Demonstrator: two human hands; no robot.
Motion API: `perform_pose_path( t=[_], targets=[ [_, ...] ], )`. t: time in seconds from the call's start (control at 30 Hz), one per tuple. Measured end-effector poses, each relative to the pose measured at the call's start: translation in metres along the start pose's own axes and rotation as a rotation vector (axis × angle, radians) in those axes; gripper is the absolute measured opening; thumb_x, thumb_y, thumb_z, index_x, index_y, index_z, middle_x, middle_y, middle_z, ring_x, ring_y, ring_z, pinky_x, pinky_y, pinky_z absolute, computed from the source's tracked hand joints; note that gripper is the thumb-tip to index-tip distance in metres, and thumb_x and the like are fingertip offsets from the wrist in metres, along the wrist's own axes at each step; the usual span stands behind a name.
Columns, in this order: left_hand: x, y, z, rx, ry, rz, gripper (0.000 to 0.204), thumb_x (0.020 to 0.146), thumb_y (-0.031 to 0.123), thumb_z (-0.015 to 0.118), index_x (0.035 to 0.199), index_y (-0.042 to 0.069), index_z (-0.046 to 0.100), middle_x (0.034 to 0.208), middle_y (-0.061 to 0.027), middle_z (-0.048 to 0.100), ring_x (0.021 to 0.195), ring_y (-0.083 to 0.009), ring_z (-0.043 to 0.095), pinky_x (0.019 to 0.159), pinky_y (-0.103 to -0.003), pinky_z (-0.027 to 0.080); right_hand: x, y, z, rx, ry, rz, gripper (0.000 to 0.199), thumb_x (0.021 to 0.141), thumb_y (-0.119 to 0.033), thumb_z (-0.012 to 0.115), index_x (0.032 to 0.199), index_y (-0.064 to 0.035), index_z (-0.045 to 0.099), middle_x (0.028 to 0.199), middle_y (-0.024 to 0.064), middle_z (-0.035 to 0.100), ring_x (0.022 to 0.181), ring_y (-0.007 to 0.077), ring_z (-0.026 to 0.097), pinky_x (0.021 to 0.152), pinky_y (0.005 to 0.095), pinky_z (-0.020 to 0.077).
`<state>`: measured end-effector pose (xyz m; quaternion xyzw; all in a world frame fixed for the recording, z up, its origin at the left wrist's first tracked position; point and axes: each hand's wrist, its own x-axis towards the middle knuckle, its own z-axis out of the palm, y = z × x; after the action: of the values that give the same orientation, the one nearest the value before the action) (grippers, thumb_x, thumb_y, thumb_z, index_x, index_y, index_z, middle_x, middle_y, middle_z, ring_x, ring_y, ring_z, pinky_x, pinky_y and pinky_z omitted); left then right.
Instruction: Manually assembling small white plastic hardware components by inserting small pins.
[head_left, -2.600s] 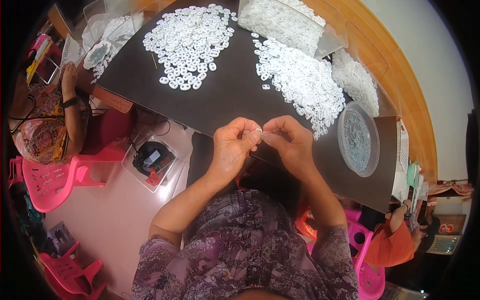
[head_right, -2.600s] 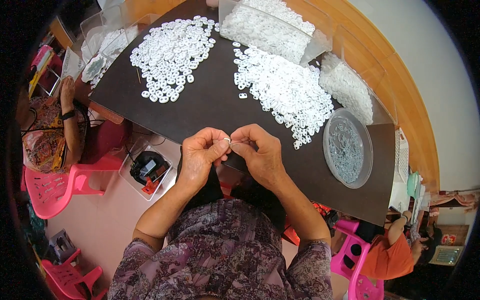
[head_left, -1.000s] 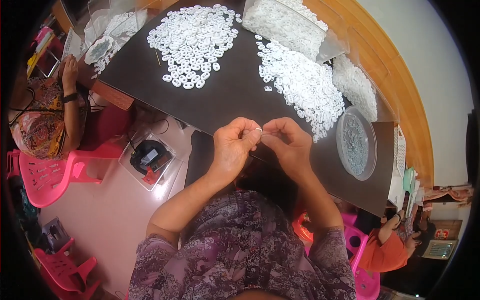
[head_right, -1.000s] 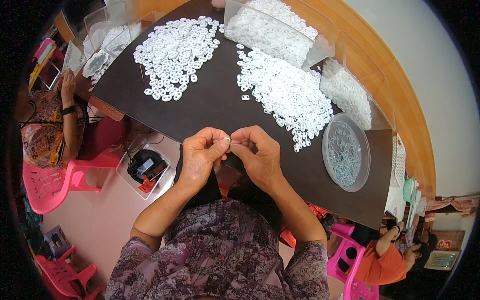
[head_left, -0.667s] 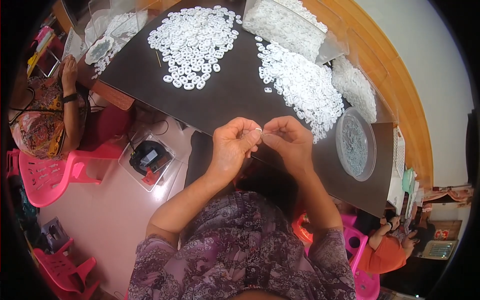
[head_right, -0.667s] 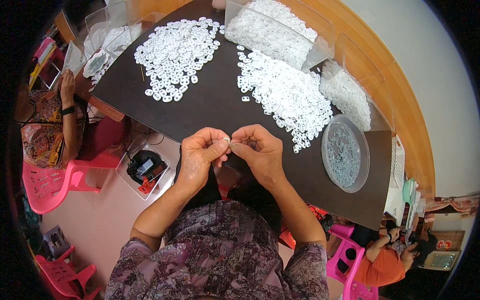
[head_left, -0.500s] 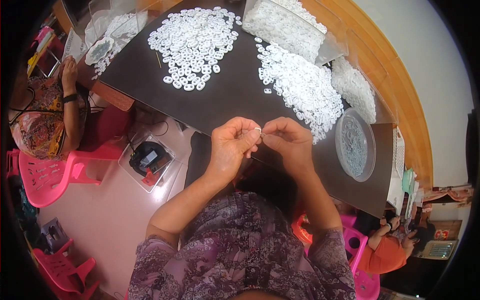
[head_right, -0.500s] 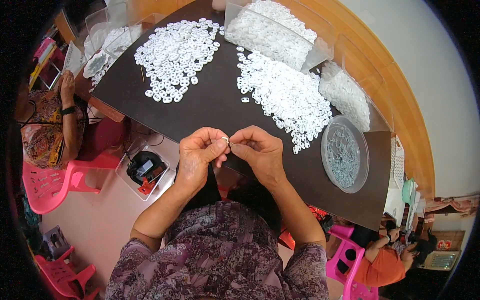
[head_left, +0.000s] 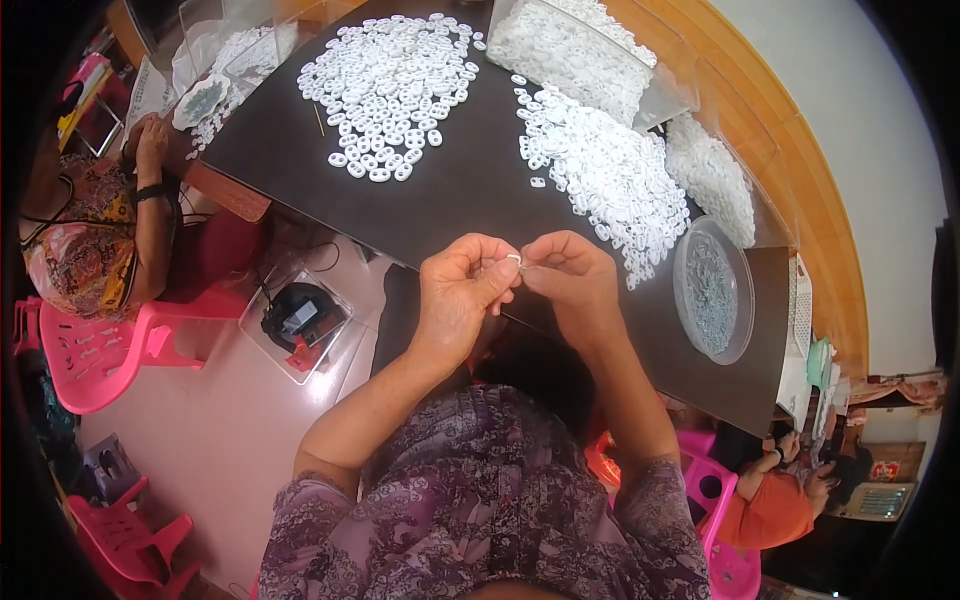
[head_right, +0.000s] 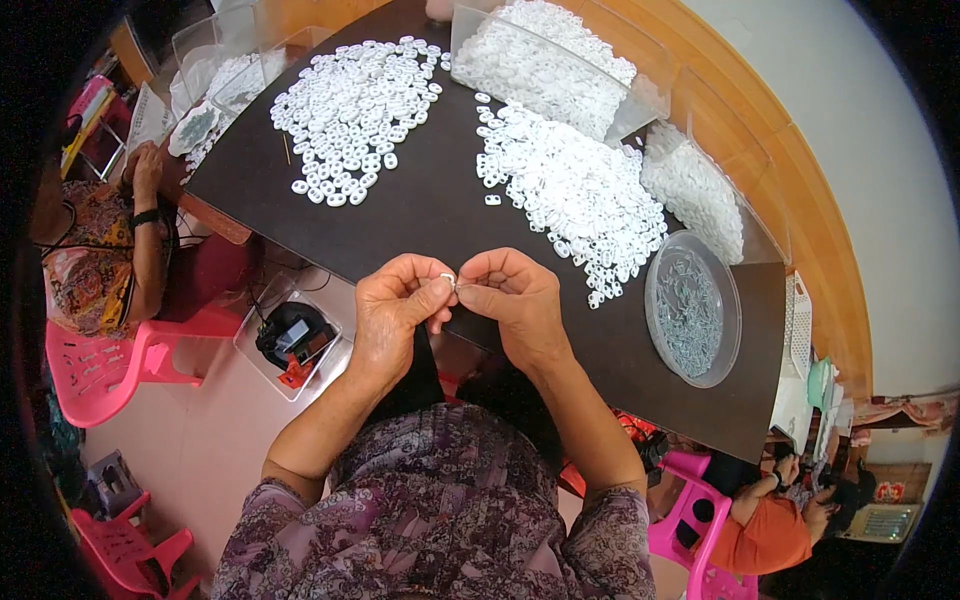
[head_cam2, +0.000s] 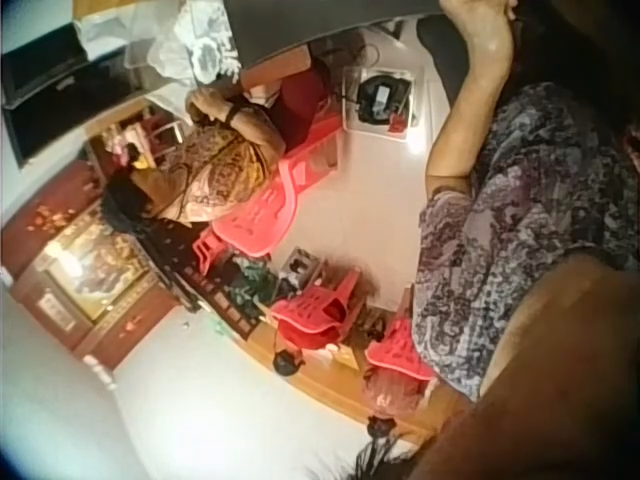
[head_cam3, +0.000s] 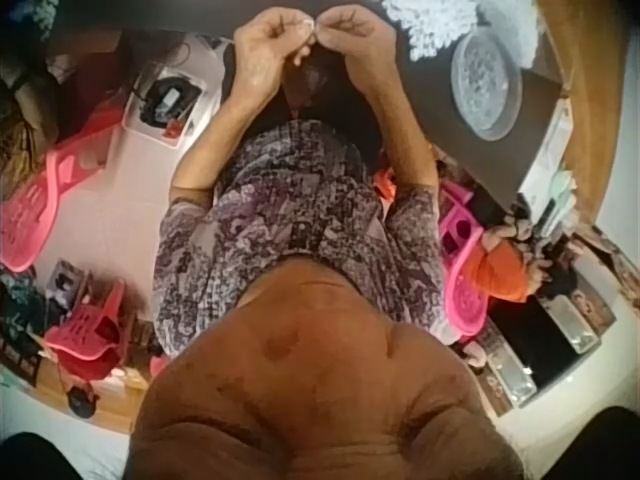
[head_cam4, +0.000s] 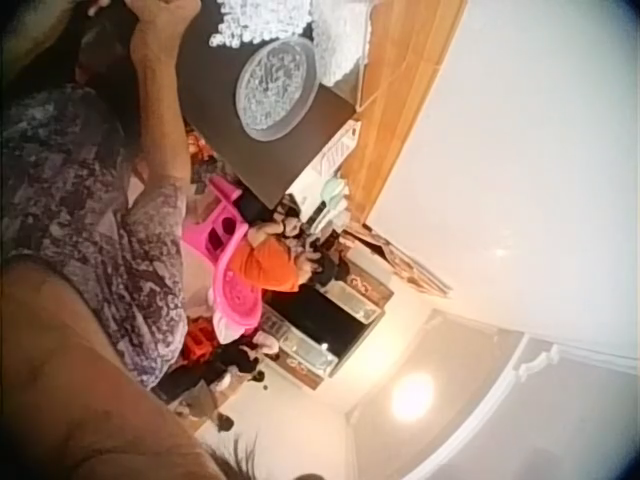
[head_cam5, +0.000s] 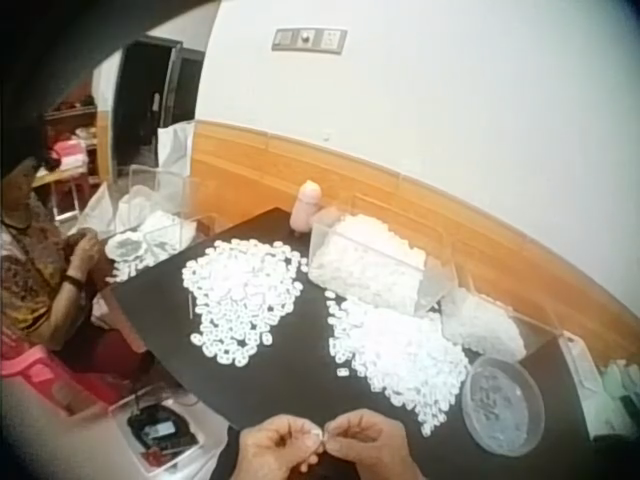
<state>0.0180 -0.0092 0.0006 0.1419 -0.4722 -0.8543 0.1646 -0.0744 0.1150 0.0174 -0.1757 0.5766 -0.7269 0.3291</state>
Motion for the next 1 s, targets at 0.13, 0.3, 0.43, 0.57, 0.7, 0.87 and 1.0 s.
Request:
perform_pose_path(
  t=[0.13,0.3,0.43,0.57,0.7,0.87,1.0],
  targets=[
    [-0.0004,-0.0003,-0.0010,0.001,0.003,0.003,0.013,0.086,0.012,0.062,0.090,-0.001,0.060,0.075,-0.0039,0.061,0.061,-0.0073,0.054,0.053,-0.019,0.043,0.0017,0.0002,0.0002,0.066,-0.030,0.020,0.019,0.075,0.006,0.063,0.093,0.0025,0.058,0.088,0.0095,0.063,0.078,0.0158,0.061,0.073,0.0248,0.0481],
    [-0.0010,-0.0014,-0.0023,0.031,0.004,0.014,0.014,0.087,0.013,0.062,0.091,0.000,0.061,0.076,-0.0033,0.061,0.062,-0.0068,0.054,0.054,-0.018,0.042,0.0028,0.0026,0.0006,0.075,-0.021,0.023,0.020,0.074,0.006,0.064,0.093,0.0025,0.058,0.088,0.0094,0.063,0.078,0.0153,0.061,0.073,0.0246,0.0480],
    [-0.0026,-0.0009,-0.0028,0.060,0.020,0.019,0.015,0.087,0.014,0.062,0.091,0.000,0.060,0.076,-0.0026,0.061,0.063,-0.0062,0.053,0.054,-0.018,0.042,0.0029,0.0029,0.0018,0.068,-0.015,0.024,0.021,0.073,0.007,0.064,0.093,0.0023,0.059,0.089,0.0090,0.063,0.080,0.0146,0.060,0.074,0.0242,0.0478],
    [-0.0026,-0.0027,-0.0027,0.096,0.028,0.033,0.015,0.087,0.014,0.062,0.092,0.000,0.060,0.076,-0.0020,0.061,0.063,-0.0057,0.053,0.054,-0.018,0.042,0.0025,0.0039,0.0018,0.061,-0.005,0.015,0.021,0.073,0.007,0.064,0.093,0.0022,0.059,0.089,0.0089,0.063,0.080,0.0141,0.060,0.074,0.0239,0.0477],
    [-0.0027,-0.0036,-0.0033,0.110,0.026,0.056,0.014,0.087,0.013,0.061,0.091,0.000,0.060,0.076,-0.0015,0.061,0.063,-0.0053,0.053,0.054,-0.017,0.041,0.0027,0.0050,0.0022,0.052,0.004,0.006,0.021,0.073,0.007,0.065,0.093,0.0021,0.059,0.089,0.0083,0.063,0.080,0.0137,0.060,0.074,0.0235,0.0477],
    [-0.0032,-0.0024,-0.0022,0.111,0.030,0.055,0.013,0.087,0.012,0.061,0.092,0.000,0.061,0.076,-0.0014,0.061,0.063,-0.0051,0.052,0.054,-0.017,0.041,0.0019,0.0042,0.0035,0.022,0.024,-0.004,0.022,0.072,0.007,0.066,0.092,0.0019,0.059,0.088,0.0076,0.063,0.079,0.0129,0.060,0.073,0.0231,0.0478],
    [-0.0033,-0.0042,-0.0030,0.148,0.035,0.072,0.013,0.087,0.012,0.061,0.092,0.000,0.061,0.075,-0.0009,0.060,0.062,-0.0046,0.053,0.053,-0.017,0.041,0.0020,0.0060,0.0035,-0.002,0.037,-0.004,0.022,0.072,0.007,0.066,0.092,0.0018,0.059,0.087,0.0071,0.063,0.079,0.0124,0.060,0.073,0.0227,0.0477]
  ],
)
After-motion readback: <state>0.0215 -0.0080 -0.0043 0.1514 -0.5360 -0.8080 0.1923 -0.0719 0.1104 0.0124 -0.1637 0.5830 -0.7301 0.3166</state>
